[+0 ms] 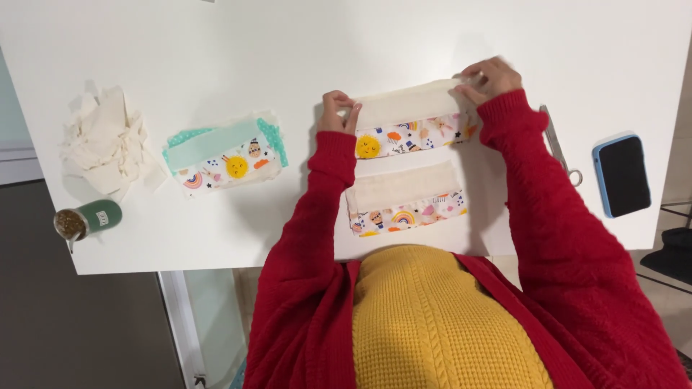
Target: The person folds several pieces of patterned fabric on a white table. They align the edges and fold the fabric in half multiple times to create neat stacks. The person handles the fabric by hand throughout the process.
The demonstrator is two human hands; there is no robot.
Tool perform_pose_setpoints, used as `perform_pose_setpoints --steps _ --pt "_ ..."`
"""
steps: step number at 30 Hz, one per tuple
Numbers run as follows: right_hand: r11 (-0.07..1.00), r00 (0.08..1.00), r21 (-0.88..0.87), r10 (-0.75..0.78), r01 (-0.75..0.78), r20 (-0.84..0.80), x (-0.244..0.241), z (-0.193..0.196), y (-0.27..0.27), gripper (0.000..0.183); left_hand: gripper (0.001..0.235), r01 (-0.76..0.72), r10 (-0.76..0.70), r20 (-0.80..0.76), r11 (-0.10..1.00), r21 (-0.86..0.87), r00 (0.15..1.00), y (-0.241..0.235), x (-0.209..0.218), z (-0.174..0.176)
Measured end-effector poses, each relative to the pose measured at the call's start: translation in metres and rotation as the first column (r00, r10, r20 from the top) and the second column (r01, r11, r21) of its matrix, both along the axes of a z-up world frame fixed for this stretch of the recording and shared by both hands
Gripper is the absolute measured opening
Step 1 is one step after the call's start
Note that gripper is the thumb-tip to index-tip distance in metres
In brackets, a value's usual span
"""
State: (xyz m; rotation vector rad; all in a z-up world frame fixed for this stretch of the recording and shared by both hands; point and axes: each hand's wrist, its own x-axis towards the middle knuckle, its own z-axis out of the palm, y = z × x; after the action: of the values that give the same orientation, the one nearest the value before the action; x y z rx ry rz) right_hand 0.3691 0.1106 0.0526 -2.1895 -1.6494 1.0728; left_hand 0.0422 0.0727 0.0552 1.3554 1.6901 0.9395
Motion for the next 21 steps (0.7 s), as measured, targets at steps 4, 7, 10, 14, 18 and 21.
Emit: perform_pose_setpoints --steps 4,7,10,14,18,21 --pt "0.685 0.908 0.597 0.349 -0.417 0.234 -0.031 0.006 -0.032 0.039 0.035 0.262 -0.144 -0.461 0.944 0.202 0.875 -0.012 0.003 -0.026" --pt "0.687 0.772 0.351 0.564 -0.636 0.294 -0.096 0.014 -0.049 0.071 0.047 0.534 -0.309 -0.652 0.827 0.175 0.692 -0.017 0.039 -0.047" --pt "0.720 0.760 0.260 0.562 -0.643 0.325 -0.098 -0.008 -0.055 0.076 0.067 0.630 -0.360 -0.804 0.777 0.023 0.473 -0.016 0.042 -0.059" --pt "0.714 0.630 0.052 0.579 -0.699 0.518 -0.078 -0.008 -0.046 0.070 0.076 0.638 -0.366 -0.828 0.770 -0.013 0.425 -0.019 0.039 -0.050" --pt "0.762 0.721 0.136 0.516 -0.633 0.461 -0.058 -0.010 -0.043 0.064 0.074 0.612 -0.419 -0.781 0.789 -0.061 0.463 -0.003 0.040 -0.042" --pt "0.838 0.791 0.132 0.432 -0.530 0.432 -0.044 -0.007 -0.035 0.075 0.062 0.573 -0.500 -0.600 0.816 -0.083 0.625 -0.005 0.015 -0.011"
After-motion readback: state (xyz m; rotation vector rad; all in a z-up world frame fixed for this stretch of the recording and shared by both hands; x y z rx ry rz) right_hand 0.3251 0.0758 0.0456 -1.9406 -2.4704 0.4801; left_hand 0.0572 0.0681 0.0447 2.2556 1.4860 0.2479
